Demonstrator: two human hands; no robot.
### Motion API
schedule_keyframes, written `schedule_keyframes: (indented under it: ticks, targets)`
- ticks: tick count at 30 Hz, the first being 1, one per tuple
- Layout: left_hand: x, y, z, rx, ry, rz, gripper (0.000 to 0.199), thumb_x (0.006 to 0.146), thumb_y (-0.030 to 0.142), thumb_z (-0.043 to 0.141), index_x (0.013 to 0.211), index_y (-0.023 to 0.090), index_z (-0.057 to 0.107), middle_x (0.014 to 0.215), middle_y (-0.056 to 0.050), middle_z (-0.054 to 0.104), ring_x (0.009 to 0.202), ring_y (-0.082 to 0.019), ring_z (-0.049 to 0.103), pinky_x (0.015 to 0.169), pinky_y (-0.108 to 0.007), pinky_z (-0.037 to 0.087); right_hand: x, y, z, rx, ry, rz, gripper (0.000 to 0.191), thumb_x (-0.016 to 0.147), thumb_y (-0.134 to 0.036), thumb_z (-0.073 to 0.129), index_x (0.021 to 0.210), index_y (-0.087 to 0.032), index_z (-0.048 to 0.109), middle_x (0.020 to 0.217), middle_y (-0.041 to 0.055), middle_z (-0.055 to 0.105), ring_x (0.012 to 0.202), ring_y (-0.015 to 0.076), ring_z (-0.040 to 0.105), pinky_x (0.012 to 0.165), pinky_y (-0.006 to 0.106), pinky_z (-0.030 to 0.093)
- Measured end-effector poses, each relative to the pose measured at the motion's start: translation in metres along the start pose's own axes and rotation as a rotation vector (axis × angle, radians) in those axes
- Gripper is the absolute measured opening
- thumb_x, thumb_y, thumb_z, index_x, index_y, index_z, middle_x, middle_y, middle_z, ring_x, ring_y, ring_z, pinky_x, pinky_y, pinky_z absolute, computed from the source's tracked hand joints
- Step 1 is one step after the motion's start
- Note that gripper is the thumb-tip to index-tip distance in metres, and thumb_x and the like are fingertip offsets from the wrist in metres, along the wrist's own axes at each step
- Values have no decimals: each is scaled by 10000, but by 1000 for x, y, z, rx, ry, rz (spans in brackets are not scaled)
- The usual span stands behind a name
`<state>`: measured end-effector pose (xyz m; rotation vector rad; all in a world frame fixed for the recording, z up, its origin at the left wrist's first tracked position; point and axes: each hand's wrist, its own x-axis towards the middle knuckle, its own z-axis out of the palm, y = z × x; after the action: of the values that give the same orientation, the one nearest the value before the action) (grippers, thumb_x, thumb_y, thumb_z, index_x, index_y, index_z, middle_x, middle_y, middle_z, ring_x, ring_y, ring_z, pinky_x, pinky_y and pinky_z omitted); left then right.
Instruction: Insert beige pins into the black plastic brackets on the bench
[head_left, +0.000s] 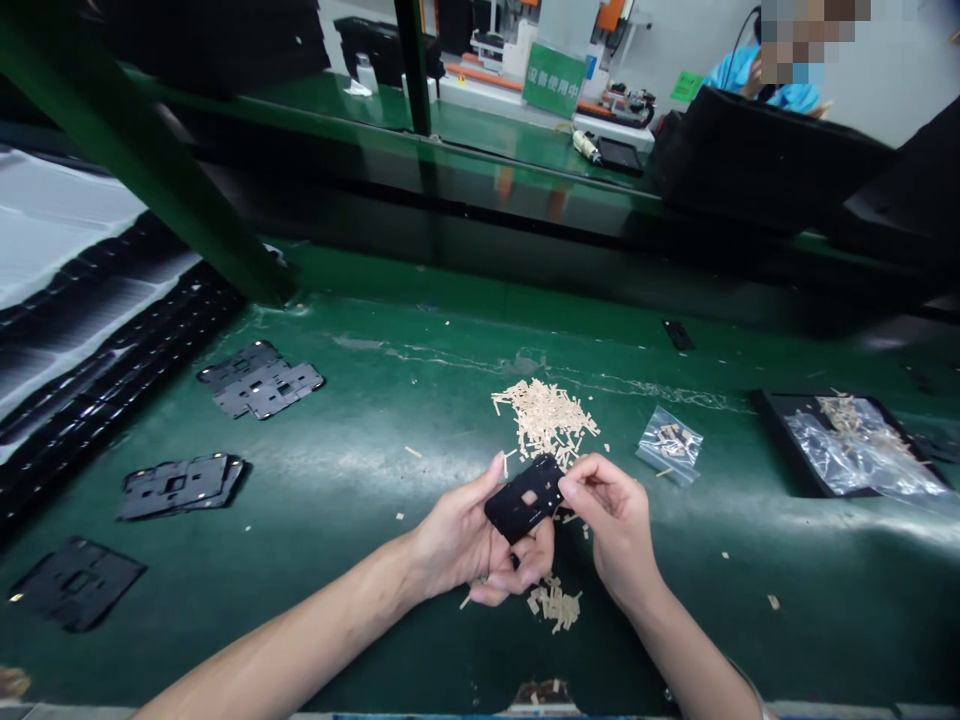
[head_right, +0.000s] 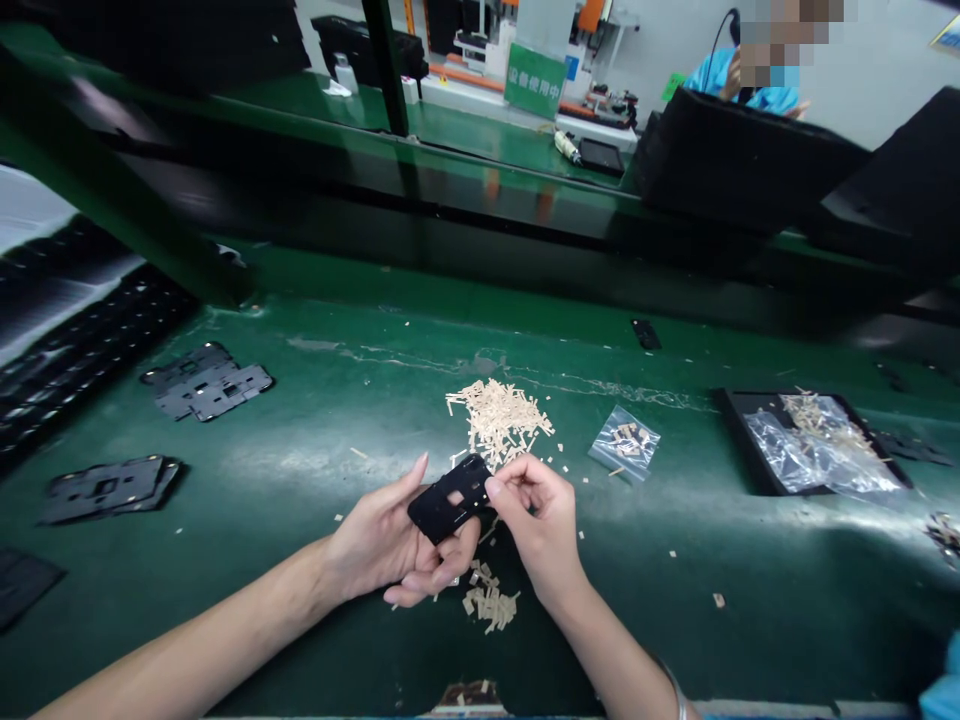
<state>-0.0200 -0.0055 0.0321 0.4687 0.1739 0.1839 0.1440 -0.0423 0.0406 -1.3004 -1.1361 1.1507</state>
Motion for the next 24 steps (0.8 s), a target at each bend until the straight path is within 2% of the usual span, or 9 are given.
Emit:
schedule_keyframes:
  ticks: [5, 11, 15, 18, 21, 24]
  targets:
    - [0, 0, 1, -27, 13, 34, 769, 801, 657, 9, 731, 92, 525, 608, -56, 459, 406, -79, 338, 312, -199, 214, 0, 0, 1, 14, 12, 6, 144, 793, -252, 594, 680, -174, 549, 612, -38, 471, 573, 85, 411, 537, 203, 333]
    - [0, 0, -3, -108, 137, 110, 472, 872, 499, 243, 864, 112, 513, 644, -6, 368, 452, -61, 262, 369, -173, 148, 4, 1, 1, 52, 52, -2, 121, 787, -235, 592, 688, -176, 557, 622, -35, 500, 589, 86, 460, 550, 188, 370]
    - [-2, 2, 0, -101, 174, 126, 382, 858, 432, 377, 981, 98, 515, 665, -1, 360, 466, -50, 253, 383, -170, 143, 5, 1, -1, 33, 52, -2, 112, 793, -248, 583, 708, -180, 558, 623, -29, 517, 585, 92, 489, 553, 192, 392]
    - [-2, 2, 6, -16, 213, 193, 292, 796, 303, 550, 1026, 132, 495, 694, 8, 380, 472, -37, 285, 368, -151, 144, 4, 0, -2, -29, 21, -13, 76, 813, -261, 552, 820, -193, 584, 689, -13, 547, 639, 114, 521, 611, 220, 419]
    - [2, 0, 8, 158, 322, 286, 354, 697, 182, 672, 985, 166, 465, 722, 27, 429, 437, -11, 313, 339, -125, 161, 3, 0, -2, -116, 3, -44, 183, 830, -264, 515, 996, -210, 571, 728, -7, 544, 643, 122, 513, 600, 229, 411]
    - [9, -4, 5, 349, 511, 407, 296, 719, 228, 662, 888, 171, 426, 674, 47, 475, 370, 0, 341, 301, -106, 198, 4, 3, -1, -166, 28, -52, 276, 830, -259, 503, 1101, -212, 524, 772, 9, 553, 671, 136, 528, 597, 238, 413]
